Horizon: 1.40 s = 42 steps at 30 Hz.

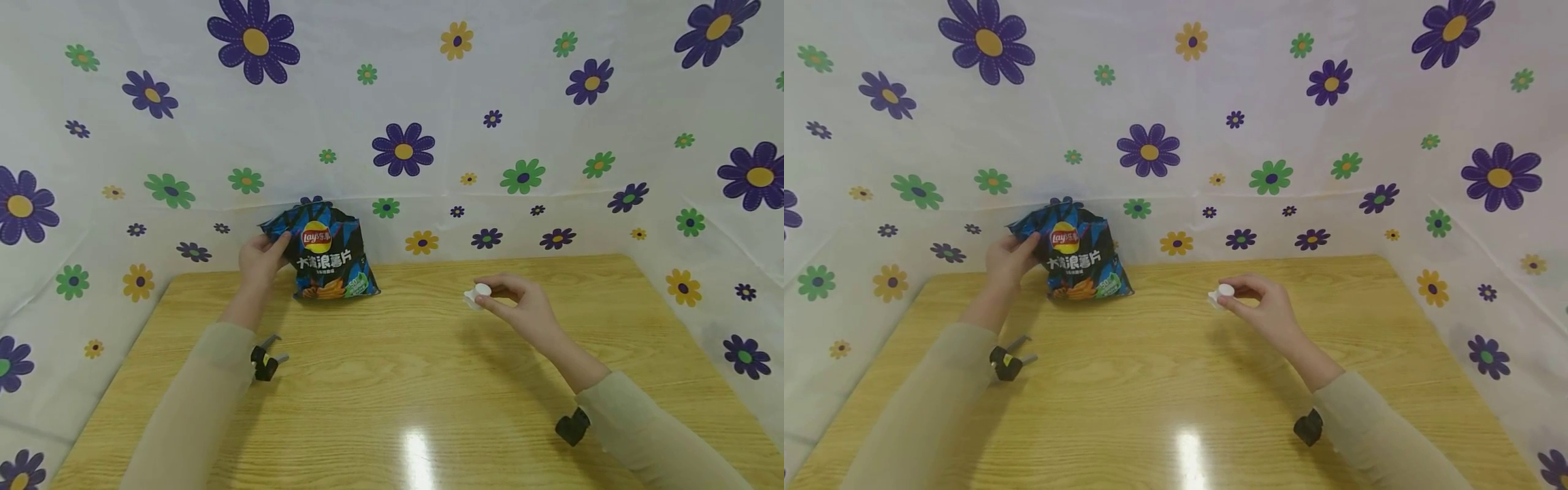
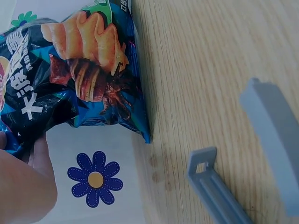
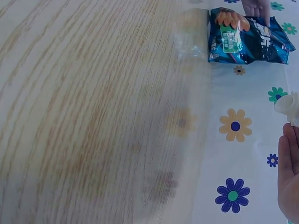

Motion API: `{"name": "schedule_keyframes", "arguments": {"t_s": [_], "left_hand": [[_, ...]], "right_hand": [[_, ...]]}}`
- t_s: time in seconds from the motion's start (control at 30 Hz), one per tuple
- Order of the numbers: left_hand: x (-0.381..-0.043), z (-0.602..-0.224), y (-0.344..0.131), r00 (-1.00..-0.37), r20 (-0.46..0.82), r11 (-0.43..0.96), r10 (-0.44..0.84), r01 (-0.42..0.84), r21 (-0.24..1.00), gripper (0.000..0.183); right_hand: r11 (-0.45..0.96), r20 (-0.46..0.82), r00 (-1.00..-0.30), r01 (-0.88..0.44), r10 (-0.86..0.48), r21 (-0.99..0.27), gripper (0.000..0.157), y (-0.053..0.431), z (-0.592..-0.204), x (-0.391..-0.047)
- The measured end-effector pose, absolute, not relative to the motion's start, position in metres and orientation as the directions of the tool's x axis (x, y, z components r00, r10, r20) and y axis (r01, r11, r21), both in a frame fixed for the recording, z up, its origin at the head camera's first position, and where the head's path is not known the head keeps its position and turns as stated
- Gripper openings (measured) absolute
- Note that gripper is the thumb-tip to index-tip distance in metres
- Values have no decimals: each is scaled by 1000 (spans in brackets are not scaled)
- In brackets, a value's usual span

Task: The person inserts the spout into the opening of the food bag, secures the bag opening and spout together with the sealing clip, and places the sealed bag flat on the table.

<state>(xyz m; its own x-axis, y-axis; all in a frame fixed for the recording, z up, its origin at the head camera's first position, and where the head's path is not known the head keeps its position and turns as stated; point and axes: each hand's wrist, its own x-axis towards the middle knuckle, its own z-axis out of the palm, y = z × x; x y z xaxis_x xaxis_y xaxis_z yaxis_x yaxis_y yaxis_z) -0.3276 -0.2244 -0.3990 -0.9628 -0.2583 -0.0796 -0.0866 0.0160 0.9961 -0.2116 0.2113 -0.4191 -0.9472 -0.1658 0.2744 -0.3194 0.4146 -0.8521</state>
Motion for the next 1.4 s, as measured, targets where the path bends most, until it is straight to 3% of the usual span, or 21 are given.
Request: {"name": "schedule_keyframes", "arguments": {"t_s": [0.63,1.13,1.4], "left_hand": [[-310,-394,-215,-949,-132,-88,-286,-111,990,57],[-293,-391,-195,-965,-177,-137,-194,-152,979,64],[-278,-390,-179,-981,-160,-171,-111,-140,975,53]], "right_hand": [[404,259,-956,-293,-137,-867,30,211,-413,-209],[414,265,-953,-302,-146,-859,30,212,-417,-212],[417,256,-957,-291,-138,-861,31,211,-413,-210]]}}
